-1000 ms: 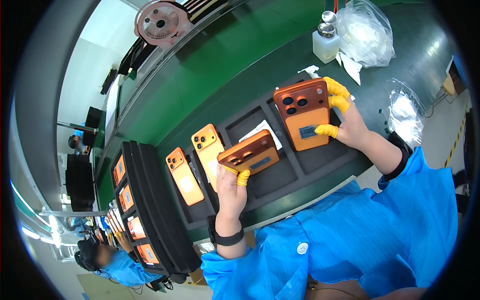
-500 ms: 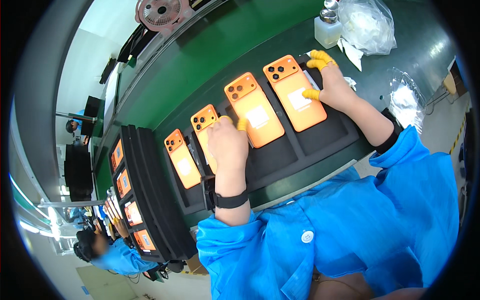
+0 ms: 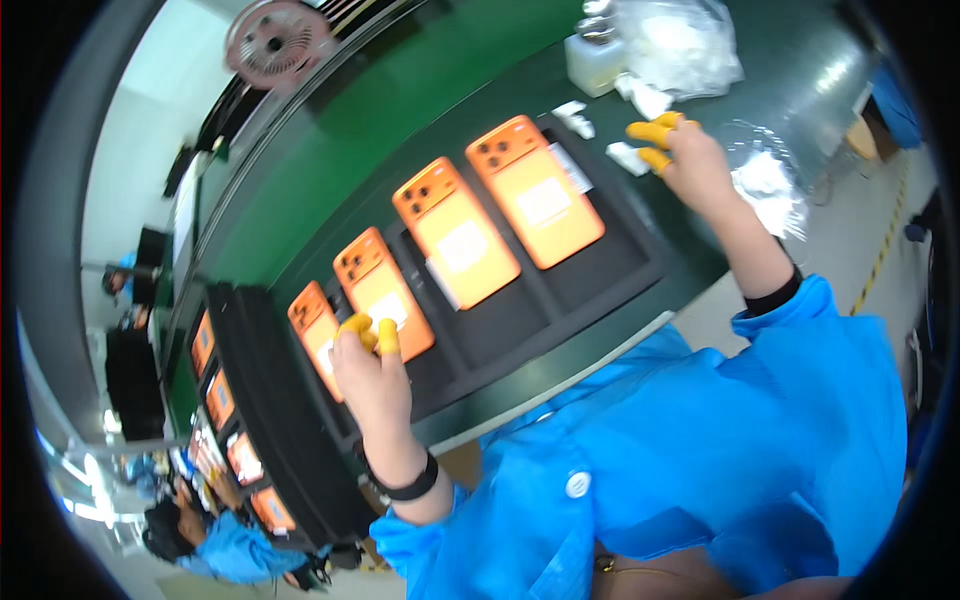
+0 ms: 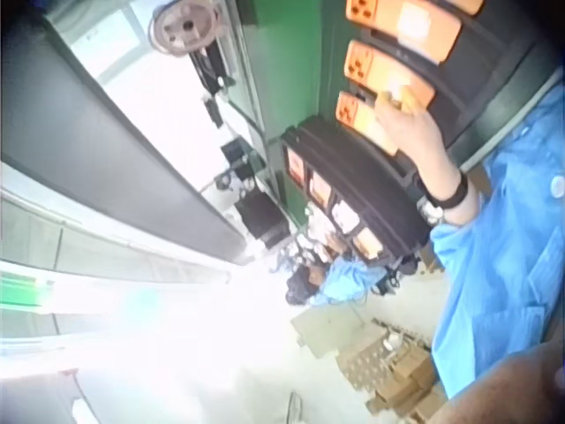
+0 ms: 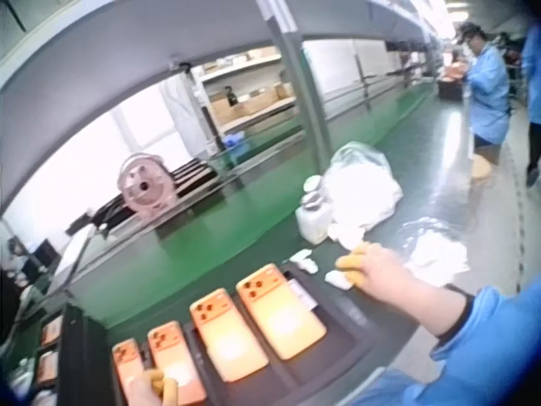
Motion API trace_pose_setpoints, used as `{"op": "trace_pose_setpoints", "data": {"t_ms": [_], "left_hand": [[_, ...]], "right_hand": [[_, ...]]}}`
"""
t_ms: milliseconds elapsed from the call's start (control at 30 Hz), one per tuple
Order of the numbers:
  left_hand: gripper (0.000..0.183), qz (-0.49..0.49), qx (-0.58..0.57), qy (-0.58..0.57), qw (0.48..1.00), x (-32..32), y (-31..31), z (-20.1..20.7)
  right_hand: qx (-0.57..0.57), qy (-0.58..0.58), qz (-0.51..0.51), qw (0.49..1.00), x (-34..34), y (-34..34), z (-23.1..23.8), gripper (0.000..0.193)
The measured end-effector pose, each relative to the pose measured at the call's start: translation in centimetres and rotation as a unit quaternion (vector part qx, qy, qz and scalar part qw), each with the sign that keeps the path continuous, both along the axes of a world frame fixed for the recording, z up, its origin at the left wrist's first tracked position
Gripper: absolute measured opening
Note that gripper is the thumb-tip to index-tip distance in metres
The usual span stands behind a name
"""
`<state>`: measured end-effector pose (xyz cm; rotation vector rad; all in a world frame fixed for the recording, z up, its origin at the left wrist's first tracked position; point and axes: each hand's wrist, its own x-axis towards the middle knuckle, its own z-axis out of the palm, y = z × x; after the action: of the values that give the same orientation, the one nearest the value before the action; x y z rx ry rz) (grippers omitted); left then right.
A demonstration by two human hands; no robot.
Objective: Cleaning and inspecting smartphone back covers on an assembly line.
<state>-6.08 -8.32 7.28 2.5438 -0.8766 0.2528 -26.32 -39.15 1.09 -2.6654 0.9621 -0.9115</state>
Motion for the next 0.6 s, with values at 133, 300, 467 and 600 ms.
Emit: {"op": "trace_pose_setpoints", "data": {"t_ms": [133, 300, 467, 600], "left_hand": [[0.026, 0.111, 0.084, -0.070, 0.988, 2.8, 3.5, -0.2], [0.027, 0.193, 0.119, -0.038, 0.973, 3.8, 6.9, -0.4], [0.029, 0.189, 0.120, -0.068, 0.972, 4.9, 8.1, -2.4], [0.030, 0.257, 0.087, -0.097, 0.958, 5.8, 10.1, -3.3]], "right_hand": [[-0.016, 0.059, -0.023, 0.998, 0.6, 0.9, -0.2, 0.026], [0.016, 0.112, -0.054, 0.992, 1.1, 1.0, -1.0, 0.021], [0.053, 0.083, -0.046, 0.994, 1.4, 0.7, -1.8, 0.022], [0.177, -0.083, -0.010, 0.981, 1.0, 0.4, -3.3, 0.021]]}}
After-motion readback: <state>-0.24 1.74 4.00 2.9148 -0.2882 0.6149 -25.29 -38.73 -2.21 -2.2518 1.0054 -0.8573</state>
